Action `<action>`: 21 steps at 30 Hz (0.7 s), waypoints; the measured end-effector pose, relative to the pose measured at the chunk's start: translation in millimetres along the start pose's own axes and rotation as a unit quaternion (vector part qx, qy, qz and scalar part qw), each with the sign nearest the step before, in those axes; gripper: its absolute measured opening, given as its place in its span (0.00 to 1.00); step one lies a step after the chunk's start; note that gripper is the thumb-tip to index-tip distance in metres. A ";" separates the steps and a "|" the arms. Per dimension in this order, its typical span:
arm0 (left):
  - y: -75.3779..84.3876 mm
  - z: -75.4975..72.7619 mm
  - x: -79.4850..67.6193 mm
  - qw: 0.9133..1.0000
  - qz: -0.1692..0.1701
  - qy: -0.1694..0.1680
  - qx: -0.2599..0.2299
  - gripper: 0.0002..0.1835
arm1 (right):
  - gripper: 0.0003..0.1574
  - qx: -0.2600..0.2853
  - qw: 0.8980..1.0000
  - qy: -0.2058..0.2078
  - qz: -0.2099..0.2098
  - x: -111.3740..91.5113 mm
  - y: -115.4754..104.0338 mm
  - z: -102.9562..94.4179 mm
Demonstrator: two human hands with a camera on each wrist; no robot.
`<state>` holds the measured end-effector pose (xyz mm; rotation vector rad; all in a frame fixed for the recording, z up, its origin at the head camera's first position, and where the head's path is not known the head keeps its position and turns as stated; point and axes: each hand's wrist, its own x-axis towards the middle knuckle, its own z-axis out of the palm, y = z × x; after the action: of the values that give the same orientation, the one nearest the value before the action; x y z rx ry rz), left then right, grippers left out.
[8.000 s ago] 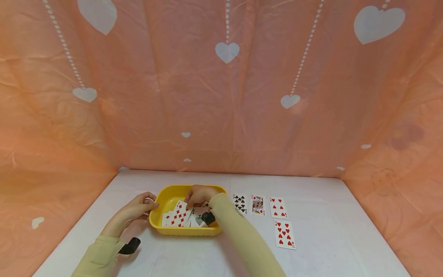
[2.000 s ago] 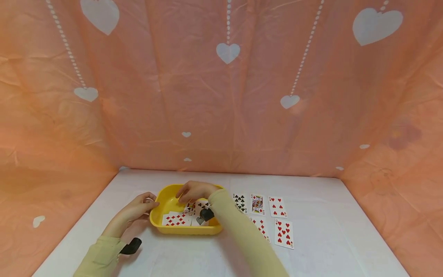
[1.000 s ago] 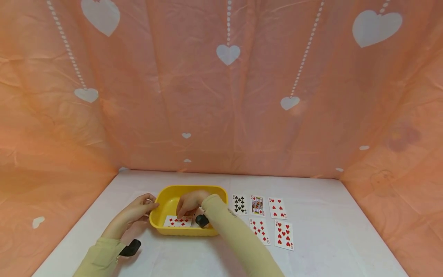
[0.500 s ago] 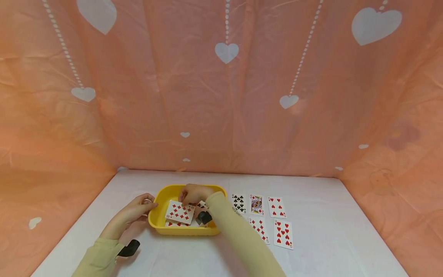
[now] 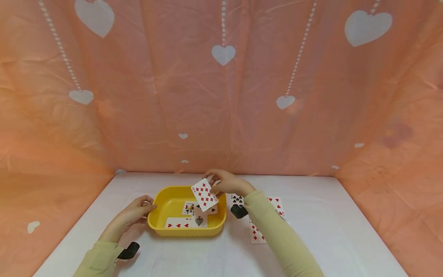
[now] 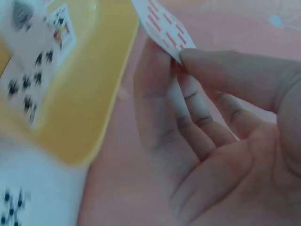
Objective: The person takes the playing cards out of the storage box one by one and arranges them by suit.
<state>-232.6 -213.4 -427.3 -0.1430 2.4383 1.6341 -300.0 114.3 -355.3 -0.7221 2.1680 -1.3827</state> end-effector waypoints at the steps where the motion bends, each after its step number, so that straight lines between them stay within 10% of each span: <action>1: -0.1 0.4 -0.2 1.000 0.001 0.000 0.000 0.09 | 0.29 0.007 1.000 0.007 -0.006 -8.3 3.7 -4.9; 21: 4.2 2.2 -0.4 1.000 -0.016 -0.001 0.007 0.10 | 0.21 0.086 0.986 0.136 0.047 -154.9 89.6 -14.8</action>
<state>-232.7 -209.8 -424.2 -0.1754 2.4325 1.6031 -208.8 256.8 -415.8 -0.3794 2.2155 -1.6734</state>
